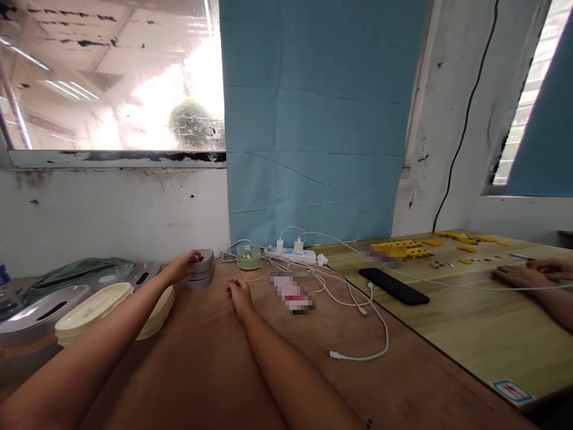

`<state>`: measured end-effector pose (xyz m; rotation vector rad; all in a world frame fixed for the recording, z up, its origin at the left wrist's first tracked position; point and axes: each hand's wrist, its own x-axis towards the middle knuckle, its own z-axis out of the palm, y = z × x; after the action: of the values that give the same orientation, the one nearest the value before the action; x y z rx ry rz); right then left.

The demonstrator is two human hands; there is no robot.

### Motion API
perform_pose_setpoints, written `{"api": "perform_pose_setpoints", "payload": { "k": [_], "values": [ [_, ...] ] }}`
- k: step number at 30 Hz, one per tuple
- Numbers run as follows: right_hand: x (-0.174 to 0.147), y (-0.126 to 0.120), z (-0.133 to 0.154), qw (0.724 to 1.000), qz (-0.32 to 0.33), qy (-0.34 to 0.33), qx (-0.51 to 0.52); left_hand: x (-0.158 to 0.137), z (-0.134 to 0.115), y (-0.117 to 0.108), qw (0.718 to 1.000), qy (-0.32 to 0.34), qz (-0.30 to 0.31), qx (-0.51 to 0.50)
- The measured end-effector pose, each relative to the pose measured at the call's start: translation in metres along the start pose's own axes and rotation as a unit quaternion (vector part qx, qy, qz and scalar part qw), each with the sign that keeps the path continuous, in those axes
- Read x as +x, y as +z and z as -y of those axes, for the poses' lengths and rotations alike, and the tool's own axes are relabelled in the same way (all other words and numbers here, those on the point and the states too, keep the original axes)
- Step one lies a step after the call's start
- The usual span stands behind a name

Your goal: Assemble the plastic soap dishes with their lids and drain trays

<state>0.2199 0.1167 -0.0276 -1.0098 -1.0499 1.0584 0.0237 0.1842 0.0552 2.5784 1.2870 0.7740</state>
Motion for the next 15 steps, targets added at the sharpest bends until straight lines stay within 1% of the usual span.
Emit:
{"api": "perform_pose_setpoints", "payload": {
  "k": [9, 12, 15],
  "values": [
    [0.004, 0.000, -0.003, 0.998, -0.003, -0.002, -0.055, -0.002, 0.001, 0.002, 1.000, 0.001, 0.015, 0.014],
    [0.003, 0.001, -0.003, 0.996, -0.015, -0.025, -0.086, -0.001, -0.005, 0.000, 1.000, 0.007, 0.003, 0.015],
    [0.001, 0.001, 0.000, 0.987, -0.049, -0.076, -0.130, 0.001, -0.020, -0.004, 0.999, 0.017, -0.032, 0.011]
  ]
}}
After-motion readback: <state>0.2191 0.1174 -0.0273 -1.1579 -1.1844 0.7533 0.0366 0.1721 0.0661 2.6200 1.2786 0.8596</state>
